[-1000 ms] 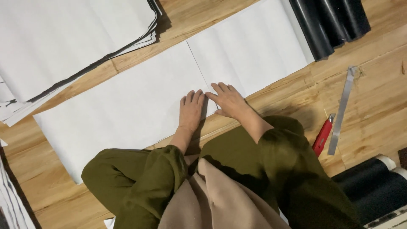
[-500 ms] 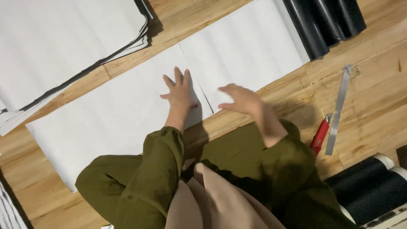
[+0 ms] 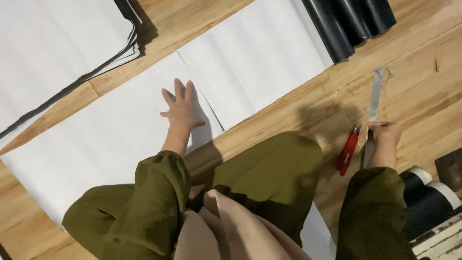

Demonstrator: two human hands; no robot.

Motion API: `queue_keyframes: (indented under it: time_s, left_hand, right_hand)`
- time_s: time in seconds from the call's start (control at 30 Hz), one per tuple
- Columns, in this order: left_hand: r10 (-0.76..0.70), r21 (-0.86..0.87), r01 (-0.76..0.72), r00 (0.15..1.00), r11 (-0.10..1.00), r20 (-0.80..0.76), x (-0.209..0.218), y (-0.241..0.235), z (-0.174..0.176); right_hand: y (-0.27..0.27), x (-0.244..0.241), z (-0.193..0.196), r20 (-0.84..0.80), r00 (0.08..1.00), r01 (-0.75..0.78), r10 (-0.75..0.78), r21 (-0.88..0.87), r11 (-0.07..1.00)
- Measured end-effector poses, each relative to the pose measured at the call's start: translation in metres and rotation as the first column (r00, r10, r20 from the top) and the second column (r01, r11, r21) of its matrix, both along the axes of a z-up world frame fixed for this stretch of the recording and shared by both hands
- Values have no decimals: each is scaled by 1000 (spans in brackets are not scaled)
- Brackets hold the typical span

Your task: The person sits on the floor and aligns a white sheet of paper with a black roll. They use a metal ruler and a red utility knife to cut the white paper into strips. The person then removes the cut strips and places them aside.

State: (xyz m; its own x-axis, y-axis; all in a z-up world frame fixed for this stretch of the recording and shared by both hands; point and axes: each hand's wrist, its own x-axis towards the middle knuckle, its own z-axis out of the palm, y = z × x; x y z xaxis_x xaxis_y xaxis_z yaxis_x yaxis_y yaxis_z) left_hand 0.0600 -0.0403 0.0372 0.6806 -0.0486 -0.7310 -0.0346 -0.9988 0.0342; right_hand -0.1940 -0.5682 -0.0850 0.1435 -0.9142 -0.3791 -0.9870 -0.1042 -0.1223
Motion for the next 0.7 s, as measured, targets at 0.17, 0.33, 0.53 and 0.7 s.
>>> queue_keyframes:
  time_s: [0.17,0.33,0.53,0.7]
  left_hand:
    - [-18,45,19,1000,999,-23,0,2,-9]
    - [-36,16,35,998,999,43,-1,6,-11]
    - [-45,-3,45,998,999,47,-3,11,-19]
    - [-67,2,67,994,998,86,-2,12,-26]
  right_hand:
    - [-10,3,-3,-88,989,-126,123,-37,991]
    - [-45,-12,-31,27,992,-123,122,33,992]
    - [-25,5,-1,-13,995,-95,99,190,977]
    - [-72,0,-14,-337,785,-620,521,-402,674]
